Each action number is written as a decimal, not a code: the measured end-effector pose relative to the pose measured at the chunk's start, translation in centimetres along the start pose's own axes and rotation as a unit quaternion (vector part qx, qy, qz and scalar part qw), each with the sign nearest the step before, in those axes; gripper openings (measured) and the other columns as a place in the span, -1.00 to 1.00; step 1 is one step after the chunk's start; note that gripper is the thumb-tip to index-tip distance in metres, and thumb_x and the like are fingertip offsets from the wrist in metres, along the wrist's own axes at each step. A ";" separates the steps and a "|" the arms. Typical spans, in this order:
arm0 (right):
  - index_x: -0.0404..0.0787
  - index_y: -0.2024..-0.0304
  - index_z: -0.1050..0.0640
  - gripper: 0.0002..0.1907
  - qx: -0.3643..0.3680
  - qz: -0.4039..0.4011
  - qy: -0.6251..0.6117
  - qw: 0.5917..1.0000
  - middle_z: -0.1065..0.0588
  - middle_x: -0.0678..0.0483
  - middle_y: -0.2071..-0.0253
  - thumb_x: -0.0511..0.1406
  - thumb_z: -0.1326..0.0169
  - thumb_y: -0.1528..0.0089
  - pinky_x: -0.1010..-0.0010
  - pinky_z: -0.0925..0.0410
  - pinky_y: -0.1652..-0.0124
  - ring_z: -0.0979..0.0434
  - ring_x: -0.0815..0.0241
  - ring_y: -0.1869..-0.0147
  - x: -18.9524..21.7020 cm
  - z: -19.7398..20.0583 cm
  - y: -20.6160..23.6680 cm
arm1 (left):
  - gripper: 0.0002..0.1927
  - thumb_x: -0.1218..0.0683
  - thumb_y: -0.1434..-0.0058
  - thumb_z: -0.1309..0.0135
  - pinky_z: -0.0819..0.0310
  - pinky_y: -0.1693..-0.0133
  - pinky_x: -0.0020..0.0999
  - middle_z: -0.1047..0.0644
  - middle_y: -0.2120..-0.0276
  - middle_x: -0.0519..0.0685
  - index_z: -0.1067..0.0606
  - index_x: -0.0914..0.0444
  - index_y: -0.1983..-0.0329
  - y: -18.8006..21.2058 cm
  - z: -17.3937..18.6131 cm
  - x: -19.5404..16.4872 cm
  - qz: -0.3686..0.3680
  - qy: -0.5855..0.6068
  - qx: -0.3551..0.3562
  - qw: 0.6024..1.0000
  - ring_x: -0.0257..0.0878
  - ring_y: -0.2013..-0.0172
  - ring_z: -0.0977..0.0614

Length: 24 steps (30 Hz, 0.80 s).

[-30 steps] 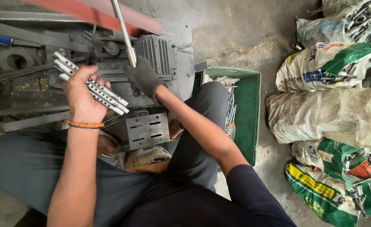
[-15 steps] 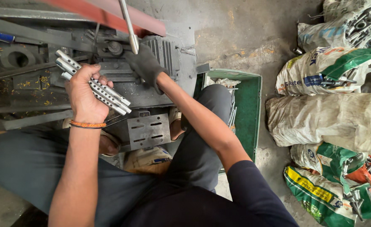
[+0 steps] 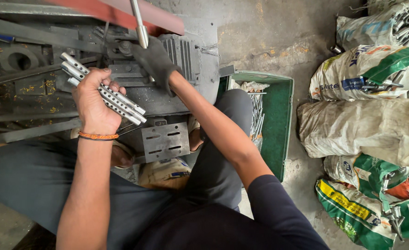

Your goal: The person sits on the floor at a belt grinding machine and grinds the ends of perforated metal tubes against the abrasive belt, rotating and repositioning each tube to smooth its surface, then holds the finished tubes in one hand while continuing with more.

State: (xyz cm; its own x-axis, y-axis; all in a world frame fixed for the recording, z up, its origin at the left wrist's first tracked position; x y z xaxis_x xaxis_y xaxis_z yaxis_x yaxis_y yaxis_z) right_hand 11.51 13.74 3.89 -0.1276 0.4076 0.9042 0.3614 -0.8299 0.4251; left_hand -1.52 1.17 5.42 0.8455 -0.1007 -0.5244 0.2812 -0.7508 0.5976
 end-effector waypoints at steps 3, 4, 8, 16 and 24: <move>-0.30 0.31 -0.35 -0.77 0.005 0.005 -0.004 1.000 -0.29 0.13 0.65 -0.26 -0.05 -0.26 0.31 -0.24 0.80 -0.30 0.26 0.75 0.3 -0.1 -0.3 | -0.78 0.24 -0.16 -0.19 -0.48 0.36 -0.25 -0.35 0.55 -0.16 -0.39 0.17 0.49 0.0 -0.1 -0.1 -0.002 0.000 0.003 1.000 -0.30 0.54 -0.43; -0.30 0.32 -0.35 -0.77 0.007 0.011 -0.005 1.000 -0.28 0.12 0.65 -0.26 -0.05 -0.26 0.30 -0.24 0.80 -0.29 0.25 0.76 0.5 -0.1 -0.4 | -0.78 0.24 -0.16 -0.19 -0.48 0.36 -0.25 -0.35 0.55 -0.16 -0.39 0.17 0.49 0.1 -0.1 -0.1 -0.004 -0.001 0.001 1.000 -0.30 0.54 -0.43; -0.28 0.33 -0.36 -0.81 -0.009 -0.020 -0.004 1.000 -0.28 0.14 0.64 -0.29 -0.04 -0.23 0.27 -0.26 0.79 -0.29 0.26 0.74 0.2 0.1 -0.7 | -0.78 0.24 -0.15 -0.20 -0.47 0.36 -0.25 -0.36 0.55 -0.15 -0.39 0.18 0.49 0.2 0.0 -0.2 -0.010 -0.003 -0.002 1.000 -0.30 0.54 -0.44; -0.28 0.43 -0.37 -0.74 0.030 0.022 -0.024 0.999 -0.28 0.11 0.67 -0.25 -0.04 -0.26 0.30 -0.27 0.75 -0.30 0.25 0.73 -0.9 0.3 -2.4 | -0.79 0.22 -0.15 -0.20 -0.47 0.34 -0.26 -0.36 0.56 -0.17 -0.40 0.17 0.49 -0.3 0.4 0.6 -0.004 -0.011 0.002 1.000 -0.31 0.54 -0.43; -0.27 0.35 -0.38 -0.75 0.040 0.001 -0.047 0.998 -0.30 0.15 0.64 -0.23 -0.07 -0.31 0.33 -0.25 0.73 -0.28 0.30 0.71 -0.3 0.2 -2.2 | -0.78 0.21 -0.15 -0.21 -0.48 0.33 -0.27 -0.37 0.55 -0.18 -0.39 0.16 0.49 -0.7 0.5 1.0 -0.001 -0.016 -0.003 1.000 -0.32 0.52 -0.45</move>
State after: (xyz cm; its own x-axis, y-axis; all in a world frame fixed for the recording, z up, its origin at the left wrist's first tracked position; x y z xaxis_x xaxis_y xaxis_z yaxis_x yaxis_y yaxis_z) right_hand 10.90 15.54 2.69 -0.0404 0.4433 0.8955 0.4341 -0.7994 0.4153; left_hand -1.09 1.25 4.20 0.8300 -0.1198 -0.5447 0.2860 -0.7471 0.6001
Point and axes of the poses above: each hand's wrist, its own y-axis away from the middle knuckle, its own z-axis out of the back of the hand, x = y × z, the point moved 6 cm from there along -y, towards the middle knuckle
